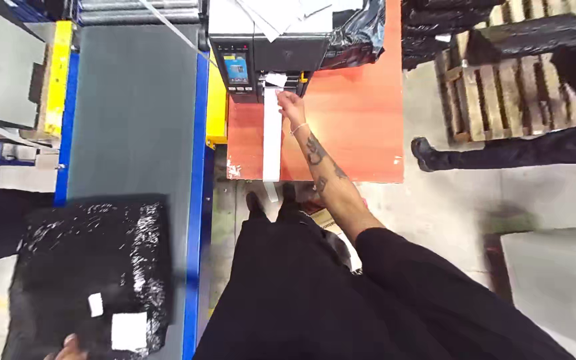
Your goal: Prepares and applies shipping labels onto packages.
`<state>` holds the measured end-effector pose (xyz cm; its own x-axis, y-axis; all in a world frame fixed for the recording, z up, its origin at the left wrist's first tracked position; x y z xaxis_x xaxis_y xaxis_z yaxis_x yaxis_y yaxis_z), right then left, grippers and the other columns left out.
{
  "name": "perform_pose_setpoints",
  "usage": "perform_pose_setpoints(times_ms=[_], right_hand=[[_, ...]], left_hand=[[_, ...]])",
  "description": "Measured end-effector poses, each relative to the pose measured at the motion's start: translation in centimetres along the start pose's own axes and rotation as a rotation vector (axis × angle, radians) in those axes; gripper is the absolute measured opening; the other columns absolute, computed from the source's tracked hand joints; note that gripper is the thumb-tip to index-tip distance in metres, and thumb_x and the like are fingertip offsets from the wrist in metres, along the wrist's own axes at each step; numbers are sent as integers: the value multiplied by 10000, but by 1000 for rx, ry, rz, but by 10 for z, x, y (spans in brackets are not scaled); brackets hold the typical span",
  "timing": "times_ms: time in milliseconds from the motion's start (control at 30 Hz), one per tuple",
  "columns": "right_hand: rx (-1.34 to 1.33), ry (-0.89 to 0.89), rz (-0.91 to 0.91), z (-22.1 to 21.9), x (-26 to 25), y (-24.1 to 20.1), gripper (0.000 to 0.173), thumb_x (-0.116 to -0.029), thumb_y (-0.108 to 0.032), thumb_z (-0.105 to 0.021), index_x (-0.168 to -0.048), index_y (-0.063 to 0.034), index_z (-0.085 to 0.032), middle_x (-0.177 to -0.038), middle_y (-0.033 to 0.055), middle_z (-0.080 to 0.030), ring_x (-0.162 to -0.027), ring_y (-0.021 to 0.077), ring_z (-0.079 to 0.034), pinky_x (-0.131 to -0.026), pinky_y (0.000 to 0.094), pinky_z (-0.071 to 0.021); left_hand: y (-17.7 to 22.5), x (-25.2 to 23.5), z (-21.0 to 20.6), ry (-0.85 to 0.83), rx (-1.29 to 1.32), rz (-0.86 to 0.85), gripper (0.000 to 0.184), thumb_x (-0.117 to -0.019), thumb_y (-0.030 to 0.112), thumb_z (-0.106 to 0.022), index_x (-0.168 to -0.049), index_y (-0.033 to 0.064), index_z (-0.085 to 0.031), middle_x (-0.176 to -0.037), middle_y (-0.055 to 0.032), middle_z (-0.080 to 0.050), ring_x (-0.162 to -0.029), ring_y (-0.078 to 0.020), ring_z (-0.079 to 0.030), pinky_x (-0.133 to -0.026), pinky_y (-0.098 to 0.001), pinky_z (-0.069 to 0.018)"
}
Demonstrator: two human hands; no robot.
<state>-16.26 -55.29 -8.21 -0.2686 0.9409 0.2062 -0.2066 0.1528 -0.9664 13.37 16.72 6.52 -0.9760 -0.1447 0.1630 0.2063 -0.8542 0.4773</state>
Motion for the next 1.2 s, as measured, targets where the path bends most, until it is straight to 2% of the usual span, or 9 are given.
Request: perform_pose_setpoints(times_ms=[100,267,467,667,833,933,1033,1100,1200], right_hand=[[-138,138,-173,-2,-41,13,515,-936,-473,-727,-1187,-24,-710,-1067,109,-744,-975,207,-699,-871,421,-566],[-225,314,-147,-2,-49,6,274,-918,-239,-785,-1028,4,-725,-857,77,-733,-737,120,-670,-718,305,-552],[-498,-72,150,26,56,-38,117,-981,-90,-555,-905,-56,-637,-771,-13,-662,-718,87,-642,-730,310,-568],[-566,359,442,278,191,-93,94,-887,-237,-734,-794,-237,-722,-820,-87,-709,-765,30,-665,-728,236,-575],[-166,615,644,424,293,-145,126,-857,-366,-808,-801,-285,-729,-828,-127,-707,-779,11,-662,-744,222,-573],[-12,713,626,472,313,-171,136,-857,-359,-817,-836,-265,-721,-817,-125,-700,-713,7,-648,-661,202,-566],[48,746,556,511,296,-170,93,-925,-271,-733,-872,-226,-673,-795,-125,-659,-677,8,-601,-642,206,-532],[76,754,457,529,276,-149,73,-931,-200,-697,-867,-206,-662,-766,-134,-667,-659,-7,-609,-633,203,-542],[326,689,228,519,244,-95,120,-901,-164,-727,-869,-108,-626,-725,-61,-589,-617,16,-545,-586,204,-495]], left_hand=[[-54,-20,-42,-70,304,171,633,-1041,210,-600,-1551,-18,-301,-1421,-276,-484,-1059,-236,-611,-894,-405,-541],[-32,-14,-60,-127,318,172,582,-1063,227,-564,-1533,-20,-327,-1386,-246,-518,-1037,-170,-653,-866,-334,-565],[108,26,-153,-342,344,-98,414,-1055,130,-537,-1399,-88,-464,-1195,-198,-594,-900,-112,-636,-800,-291,-563],[320,249,-364,-1300,392,-660,404,-1024,178,-547,-1309,-108,-542,-1092,-134,-713,-872,-111,-714,-779,-303,-611],[458,476,-465,-1928,375,-338,689,-1107,516,-181,-1546,-4,-285,-1399,-220,-567,-1165,-300,-662,-968,-434,-565],[525,572,-504,-1963,399,-108,939,-992,767,-220,-1609,61,-168,-1504,-291,-455,-1259,-413,-600,-994,-506,-555],[531,628,-530,-1901,421,13,1015,-911,862,-278,-1608,128,-199,-1522,-266,-444,-1287,-431,-563,-989,-582,-531],[505,643,-528,-1811,565,58,779,-985,704,-430,-1539,158,-400,-1449,-170,-561,-1286,-320,-589,-1015,-554,-529],[443,611,-541,-1547,524,60,551,-1020,373,-625,-1415,4,-521,-1340,-190,-629,-1223,-265,-628,-1018,-480,-543]])
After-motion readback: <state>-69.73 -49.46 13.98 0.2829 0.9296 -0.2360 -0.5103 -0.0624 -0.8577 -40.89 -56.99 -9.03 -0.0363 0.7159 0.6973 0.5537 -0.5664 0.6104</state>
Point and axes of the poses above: each hand's wrist, its own x-axis away from the middle knuckle, its own z-axis out of the back of the hand, y = z × x, the point moved 7 cm from there along -x, towards the middle knuckle
